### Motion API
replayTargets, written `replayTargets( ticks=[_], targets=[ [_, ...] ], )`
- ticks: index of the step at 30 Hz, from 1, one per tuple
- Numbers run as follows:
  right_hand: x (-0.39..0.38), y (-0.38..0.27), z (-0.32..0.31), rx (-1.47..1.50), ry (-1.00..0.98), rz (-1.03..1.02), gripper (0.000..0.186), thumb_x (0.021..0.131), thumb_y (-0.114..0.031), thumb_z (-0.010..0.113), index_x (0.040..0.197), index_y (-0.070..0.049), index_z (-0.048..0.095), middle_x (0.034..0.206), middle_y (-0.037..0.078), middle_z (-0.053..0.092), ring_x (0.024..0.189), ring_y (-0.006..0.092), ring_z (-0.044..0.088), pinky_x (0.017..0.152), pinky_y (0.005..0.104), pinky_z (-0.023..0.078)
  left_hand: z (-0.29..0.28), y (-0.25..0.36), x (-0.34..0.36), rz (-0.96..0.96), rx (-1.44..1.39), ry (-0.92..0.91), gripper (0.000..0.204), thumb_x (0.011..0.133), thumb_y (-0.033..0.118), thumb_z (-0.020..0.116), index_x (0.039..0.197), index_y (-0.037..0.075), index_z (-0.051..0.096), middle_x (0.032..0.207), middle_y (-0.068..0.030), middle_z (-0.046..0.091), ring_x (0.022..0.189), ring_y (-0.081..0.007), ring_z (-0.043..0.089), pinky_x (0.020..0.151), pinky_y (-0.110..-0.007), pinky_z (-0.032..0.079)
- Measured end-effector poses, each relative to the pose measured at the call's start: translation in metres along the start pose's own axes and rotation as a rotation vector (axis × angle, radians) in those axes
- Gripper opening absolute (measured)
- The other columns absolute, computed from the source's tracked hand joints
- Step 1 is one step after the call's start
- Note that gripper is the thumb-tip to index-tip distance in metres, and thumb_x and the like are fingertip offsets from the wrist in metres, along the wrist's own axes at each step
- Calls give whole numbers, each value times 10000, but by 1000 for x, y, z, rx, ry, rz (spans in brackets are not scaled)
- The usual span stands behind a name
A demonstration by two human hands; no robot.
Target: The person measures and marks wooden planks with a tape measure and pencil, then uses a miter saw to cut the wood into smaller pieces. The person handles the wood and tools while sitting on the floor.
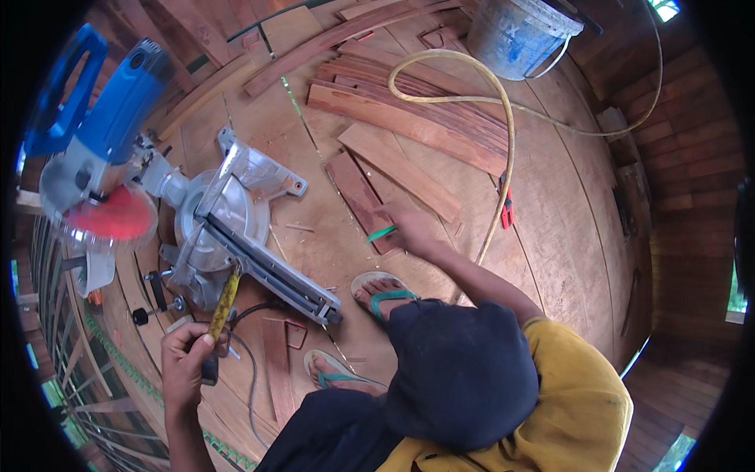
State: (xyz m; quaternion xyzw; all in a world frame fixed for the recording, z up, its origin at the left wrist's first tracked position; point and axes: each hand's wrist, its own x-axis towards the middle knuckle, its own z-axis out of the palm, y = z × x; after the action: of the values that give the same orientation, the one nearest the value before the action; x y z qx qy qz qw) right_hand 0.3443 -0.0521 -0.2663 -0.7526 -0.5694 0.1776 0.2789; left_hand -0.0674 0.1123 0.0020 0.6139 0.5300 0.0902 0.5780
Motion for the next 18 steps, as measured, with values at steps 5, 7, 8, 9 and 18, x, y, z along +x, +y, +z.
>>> replayTargets(
  ticks=[5,7,8,9,18],
  targets=[
    [-21,83,-41,-256,100,435,824,752,-454,909,1415,-91,582,1391,126,590,1104,330,716,888,463,589,43,-16,73,-7,-129,-72,156,982,134,669,996,-8,733,863,-65,742,747,-102,670,714,-255,535],
    [-18,94,-46,-278,35,380,880,733,-520,903,1415,-71,576,1410,137,569,1100,336,717,886,465,592,66,-20,94,30,-228,-95,161,985,140,672,1003,-9,732,872,-71,744,757,-114,676,726,-259,537],
    [-13,97,-46,-249,-30,396,911,739,-561,883,1446,-85,561,1439,133,554,1116,331,716,871,472,593,76,-23,102,50,-281,-101,164,987,143,674,1007,-9,732,877,-74,745,762,-120,678,732,-261,538],
    [-6,94,-48,-275,-72,416,872,744,-555,882,1416,-84,586,1385,133,591,1095,334,723,862,471,592,84,-26,108,57,-316,-105,163,989,143,673,1007,-9,731,885,-79,746,768,-124,680,738,-264,538],
    [16,67,-13,1052,-419,676,497,994,-466,730,1068,25,720,945,52,742,823,120,693,724,289,555,120,-61,115,-17,-474,-114,164,995,127,662,1039,-21,717,944,-96,747,839,-141,691,759,-285,550]
  ],
)
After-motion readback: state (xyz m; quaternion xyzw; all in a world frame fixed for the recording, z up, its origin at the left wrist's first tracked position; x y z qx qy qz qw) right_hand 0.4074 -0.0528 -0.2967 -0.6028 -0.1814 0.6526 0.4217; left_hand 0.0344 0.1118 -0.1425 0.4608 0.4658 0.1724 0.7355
